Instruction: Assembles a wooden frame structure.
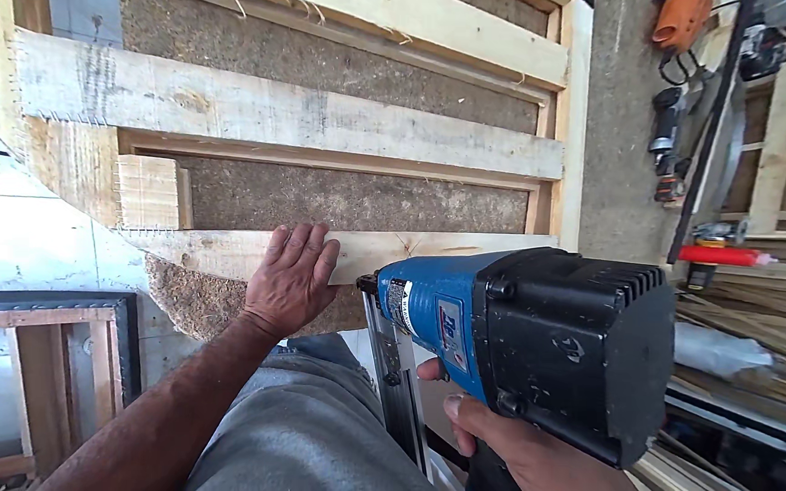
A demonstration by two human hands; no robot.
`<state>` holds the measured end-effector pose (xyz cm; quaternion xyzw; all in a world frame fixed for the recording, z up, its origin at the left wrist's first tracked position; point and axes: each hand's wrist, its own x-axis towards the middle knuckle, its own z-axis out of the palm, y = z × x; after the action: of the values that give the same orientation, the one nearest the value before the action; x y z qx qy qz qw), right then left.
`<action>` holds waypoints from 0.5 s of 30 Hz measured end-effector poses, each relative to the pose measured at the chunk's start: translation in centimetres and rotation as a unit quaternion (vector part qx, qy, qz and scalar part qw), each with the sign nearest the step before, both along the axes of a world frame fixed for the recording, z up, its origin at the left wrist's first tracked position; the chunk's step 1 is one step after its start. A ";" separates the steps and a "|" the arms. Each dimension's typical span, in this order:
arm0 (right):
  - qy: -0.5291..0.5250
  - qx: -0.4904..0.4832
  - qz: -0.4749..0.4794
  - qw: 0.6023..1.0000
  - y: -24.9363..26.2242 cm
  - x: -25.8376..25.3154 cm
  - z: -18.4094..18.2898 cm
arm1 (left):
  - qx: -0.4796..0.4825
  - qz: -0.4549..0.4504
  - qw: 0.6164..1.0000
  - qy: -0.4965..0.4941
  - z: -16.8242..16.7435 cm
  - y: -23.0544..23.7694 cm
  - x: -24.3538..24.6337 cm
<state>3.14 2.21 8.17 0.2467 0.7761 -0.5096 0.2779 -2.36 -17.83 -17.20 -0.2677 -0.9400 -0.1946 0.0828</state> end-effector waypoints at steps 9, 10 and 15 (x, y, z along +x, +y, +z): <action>-0.004 0.070 0.095 0.993 1.2 -0.1 1.7 | 0.035 -0.031 0.997 -0.069 2.6 -0.7 0.0; 0.019 0.073 0.087 0.993 1.6 0.3 2.7 | 0.037 -0.029 0.998 -0.049 2.7 -0.6 -0.2; 0.102 0.149 -0.023 0.983 8.4 9.5 3.1 | 0.000 -0.037 0.998 -0.051 3.6 -0.7 -0.5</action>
<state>12.67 10.61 11.27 0.2496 0.8618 -0.4170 0.1454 -2.88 -18.56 -13.65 -0.2924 -0.9323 -0.2111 0.0273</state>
